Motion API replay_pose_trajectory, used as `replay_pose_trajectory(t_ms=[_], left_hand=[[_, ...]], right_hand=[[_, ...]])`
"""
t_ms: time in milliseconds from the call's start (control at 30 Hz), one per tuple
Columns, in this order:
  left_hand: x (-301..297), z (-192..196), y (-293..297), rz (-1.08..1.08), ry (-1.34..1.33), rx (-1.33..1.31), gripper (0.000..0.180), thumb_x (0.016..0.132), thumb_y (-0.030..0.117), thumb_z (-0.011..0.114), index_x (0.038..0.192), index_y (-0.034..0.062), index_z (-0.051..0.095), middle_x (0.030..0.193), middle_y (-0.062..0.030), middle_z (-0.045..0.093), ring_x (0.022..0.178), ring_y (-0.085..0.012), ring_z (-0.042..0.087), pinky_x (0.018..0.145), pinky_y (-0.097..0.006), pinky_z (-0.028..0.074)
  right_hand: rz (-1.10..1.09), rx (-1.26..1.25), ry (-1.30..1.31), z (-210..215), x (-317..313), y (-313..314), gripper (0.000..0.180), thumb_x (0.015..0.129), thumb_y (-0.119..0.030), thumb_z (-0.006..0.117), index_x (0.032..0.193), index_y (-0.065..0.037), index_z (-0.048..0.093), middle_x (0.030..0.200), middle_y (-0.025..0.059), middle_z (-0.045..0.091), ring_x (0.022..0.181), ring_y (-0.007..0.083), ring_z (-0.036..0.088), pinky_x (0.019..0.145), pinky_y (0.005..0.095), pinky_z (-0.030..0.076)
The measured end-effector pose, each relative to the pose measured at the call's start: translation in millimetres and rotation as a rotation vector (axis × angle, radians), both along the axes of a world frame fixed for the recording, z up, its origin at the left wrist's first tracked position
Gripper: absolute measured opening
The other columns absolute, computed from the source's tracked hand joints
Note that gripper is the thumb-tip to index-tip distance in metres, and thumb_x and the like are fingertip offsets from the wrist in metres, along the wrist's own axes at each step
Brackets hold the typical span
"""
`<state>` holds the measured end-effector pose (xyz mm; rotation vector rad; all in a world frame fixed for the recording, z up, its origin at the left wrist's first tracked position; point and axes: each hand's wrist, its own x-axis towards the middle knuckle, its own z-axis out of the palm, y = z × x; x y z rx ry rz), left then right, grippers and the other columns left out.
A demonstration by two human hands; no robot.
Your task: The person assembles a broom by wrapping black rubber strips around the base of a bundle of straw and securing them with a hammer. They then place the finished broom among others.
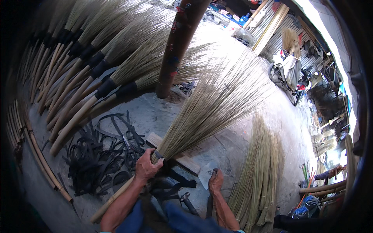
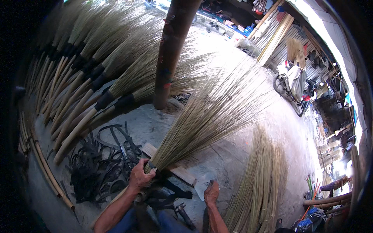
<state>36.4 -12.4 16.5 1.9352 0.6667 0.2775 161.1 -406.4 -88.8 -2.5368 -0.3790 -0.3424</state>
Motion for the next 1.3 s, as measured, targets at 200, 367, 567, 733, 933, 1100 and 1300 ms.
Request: replay_pose_trajectory(t_ms=[200, 367, 567, 733, 933, 1100, 1300], left_hand=[[-1, -2, 3, -0.002, -0.012, -0.038, 0.062, 0.087, 0.035, 0.082, 0.137, 0.0025, 0.065, 0.118, -0.0262, 0.078, 0.111, -0.0441, 0.077, 0.099, -0.050, 0.060], [0, -6, 3, 0.025, -0.020, -0.038, 0.063, 0.086, 0.032, 0.083, 0.139, 0.0039, 0.063, 0.118, -0.0253, 0.078, 0.111, -0.0418, 0.077, 0.098, -0.048, 0.060], [1, -9, -1, 0.032, -0.096, -0.026, 0.068, 0.086, 0.034, 0.086, 0.144, 0.0099, 0.061, 0.116, -0.0235, 0.076, 0.104, -0.0437, 0.076, 0.093, -0.050, 0.059], [5, -9, -1, -0.031, -0.136, -0.040, 0.055, 0.091, 0.026, 0.080, 0.141, 0.0085, 0.065, 0.115, -0.0228, 0.077, 0.106, -0.0426, 0.077, 0.093, -0.048, 0.060], [6, -9, -2, -0.038, -0.198, -0.052, 0.052, 0.092, 0.025, 0.081, 0.137, 0.0031, 0.065, 0.116, -0.0207, 0.078, 0.104, -0.0344, 0.077, 0.093, -0.044, 0.059], [6, -4, 0, -0.067, -0.114, -0.069, 0.053, 0.091, 0.026, 0.084, 0.135, 0.0011, 0.066, 0.113, -0.0194, 0.077, 0.101, -0.0288, 0.076, 0.093, -0.042, 0.059], [5, -12, -6, -0.042, -0.137, 0.081, 0.054, 0.091, 0.028, 0.085, 0.134, 0.0021, 0.066, 0.115, -0.0226, 0.076, 0.104, -0.0370, 0.077, 0.094, -0.045, 0.060]], right_hand=[[-0.050, -0.049, 0.201, 12, 1, 0, 0.015, 0.104, -0.012, 0.065, 0.114, -0.002, 0.070, 0.102, 0.0267, 0.074, 0.099, 0.0502, 0.072, 0.085, 0.0549, 0.056], [-0.037, 0.024, 0.231, 25, -3, 5, 0.017, 0.104, -0.014, 0.070, 0.113, 0.000, 0.067, 0.104, 0.0271, 0.074, 0.102, 0.0514, 0.071, 0.086, 0.0547, 0.055], [-0.058, -0.011, 0.192, 23, -2, 1, 0.021, 0.103, -0.017, 0.073, 0.113, 0.001, 0.067, 0.103, 0.0273, 0.071, 0.100, 0.0516, 0.069, 0.087, 0.0546, 0.054], [-0.156, -0.015, 0.204, 4, -1, -5, 0.026, 0.105, -0.022, 0.072, 0.113, 0.003, 0.068, 0.107, 0.0284, 0.070, 0.102, 0.0514, 0.068, 0.090, 0.0550, 0.054], [-0.272, 0.235, 0.362, -4, 5, -15, 0.033, 0.107, -0.026, 0.071, 0.116, 0.006, 0.071, 0.106, 0.0252, 0.075, 0.102, 0.0411, 0.072, 0.091, 0.0493, 0.055], [-0.311, 0.429, 0.492, 3, 11, -8, 0.034, 0.112, -0.030, 0.069, 0.117, 0.003, 0.071, 0.095, 0.0096, 0.070, 0.083, 0.0217, 0.063, 0.075, 0.0402, 0.050], [-0.266, 0.587, 0.654, 60, -10, 49, 0.032, 0.114, -0.031, 0.067, 0.116, 0.001, 0.069, 0.095, 0.0025, 0.064, 0.088, 0.0128, 0.056, 0.080, 0.0338, 0.049]])
